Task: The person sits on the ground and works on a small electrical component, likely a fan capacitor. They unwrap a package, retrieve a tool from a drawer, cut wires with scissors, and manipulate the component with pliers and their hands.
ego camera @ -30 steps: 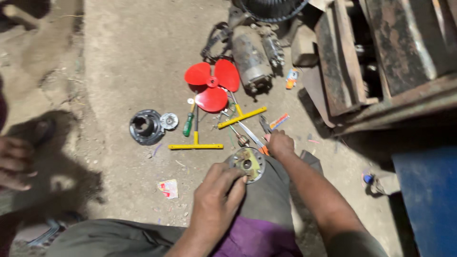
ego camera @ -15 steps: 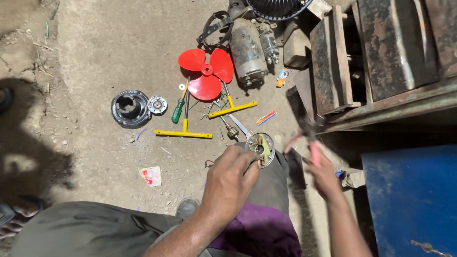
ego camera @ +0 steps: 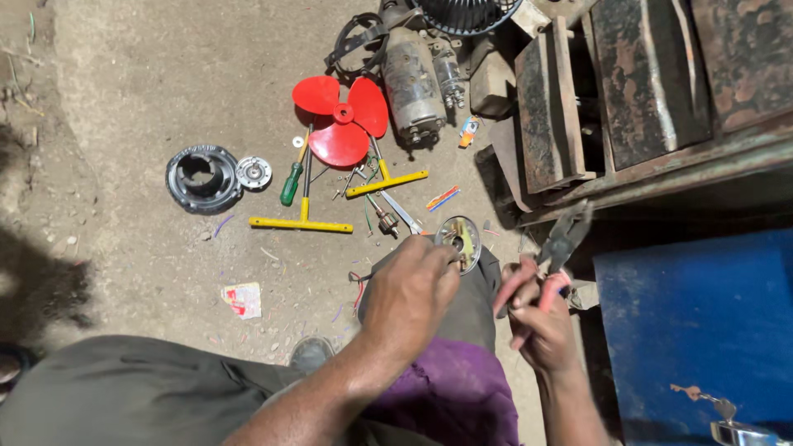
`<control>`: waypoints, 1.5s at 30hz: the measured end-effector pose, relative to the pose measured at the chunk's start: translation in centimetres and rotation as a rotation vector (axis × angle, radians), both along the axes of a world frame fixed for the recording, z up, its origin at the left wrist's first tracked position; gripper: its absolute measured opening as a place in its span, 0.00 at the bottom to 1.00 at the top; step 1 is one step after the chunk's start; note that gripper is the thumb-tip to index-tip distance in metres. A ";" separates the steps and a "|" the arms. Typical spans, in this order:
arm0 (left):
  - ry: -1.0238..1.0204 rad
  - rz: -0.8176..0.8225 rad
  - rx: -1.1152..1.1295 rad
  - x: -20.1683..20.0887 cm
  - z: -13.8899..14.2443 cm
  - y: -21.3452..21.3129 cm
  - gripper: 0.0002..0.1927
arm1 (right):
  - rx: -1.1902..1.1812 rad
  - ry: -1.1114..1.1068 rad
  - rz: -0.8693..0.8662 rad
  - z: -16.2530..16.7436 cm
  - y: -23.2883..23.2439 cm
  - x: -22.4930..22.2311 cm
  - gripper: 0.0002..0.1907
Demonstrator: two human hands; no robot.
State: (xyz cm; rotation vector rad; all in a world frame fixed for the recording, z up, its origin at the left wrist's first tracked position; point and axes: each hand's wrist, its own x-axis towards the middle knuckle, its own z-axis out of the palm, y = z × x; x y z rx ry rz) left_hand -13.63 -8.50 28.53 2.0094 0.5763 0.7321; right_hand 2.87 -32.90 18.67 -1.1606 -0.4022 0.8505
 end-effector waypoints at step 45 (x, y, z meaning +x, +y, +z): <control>-0.091 -0.130 0.262 -0.5 -0.5 -1.3 0.13 | -1.179 -0.232 0.511 18.6 -0.6 -2.6 0.24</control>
